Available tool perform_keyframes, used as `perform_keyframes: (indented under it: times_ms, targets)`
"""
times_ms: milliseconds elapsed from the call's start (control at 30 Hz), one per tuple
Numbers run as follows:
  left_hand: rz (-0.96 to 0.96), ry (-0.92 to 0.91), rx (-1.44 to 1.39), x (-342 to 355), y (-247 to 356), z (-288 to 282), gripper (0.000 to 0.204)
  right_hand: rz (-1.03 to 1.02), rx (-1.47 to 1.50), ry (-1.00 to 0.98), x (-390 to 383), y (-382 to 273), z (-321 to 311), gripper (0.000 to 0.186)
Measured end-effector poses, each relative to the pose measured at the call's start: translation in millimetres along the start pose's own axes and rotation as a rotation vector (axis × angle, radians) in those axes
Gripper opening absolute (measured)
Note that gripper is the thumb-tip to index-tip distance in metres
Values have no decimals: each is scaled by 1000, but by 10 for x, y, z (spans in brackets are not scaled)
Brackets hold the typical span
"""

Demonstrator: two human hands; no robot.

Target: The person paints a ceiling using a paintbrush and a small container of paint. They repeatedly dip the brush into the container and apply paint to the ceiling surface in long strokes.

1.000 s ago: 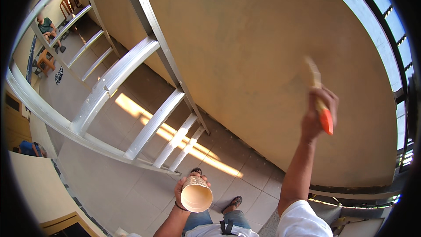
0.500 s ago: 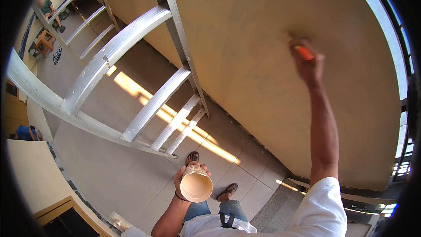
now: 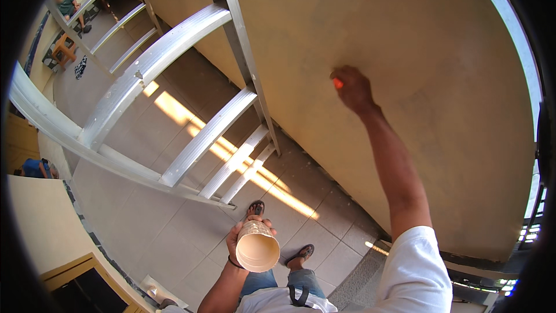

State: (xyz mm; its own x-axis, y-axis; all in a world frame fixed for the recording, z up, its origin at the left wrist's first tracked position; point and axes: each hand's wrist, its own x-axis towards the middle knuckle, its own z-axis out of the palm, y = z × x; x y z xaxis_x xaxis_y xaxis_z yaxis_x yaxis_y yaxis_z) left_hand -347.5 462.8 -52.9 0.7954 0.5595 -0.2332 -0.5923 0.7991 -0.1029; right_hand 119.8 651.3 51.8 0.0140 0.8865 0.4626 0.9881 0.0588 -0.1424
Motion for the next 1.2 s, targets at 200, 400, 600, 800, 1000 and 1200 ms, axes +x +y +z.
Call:
perform_keyframes:
  times_ms: [200,400,600,800,1000,1200]
  targets:
    - [-9,-42,-66,23,-44,46,56,-129,-21,320,999,-393,-1964,12]
    - [2,40,-46,37,-67,249,50,-363,-650,547,972,-691,-1928,25]
    - [20,58,-22,-25,-59,216,51,-384,-528,-130,-154,-186,340,7]
    - [45,25,-23,-150,49,-56,55,-186,-179,-251,-422,-200,706,11]
    - [-11,-37,-61,1,-8,43,56,136,156,158,949,-3,-1294,6]
    - [-57,-17,-50,115,-111,304,51,-282,-283,697,1598,-908,-3144,6]
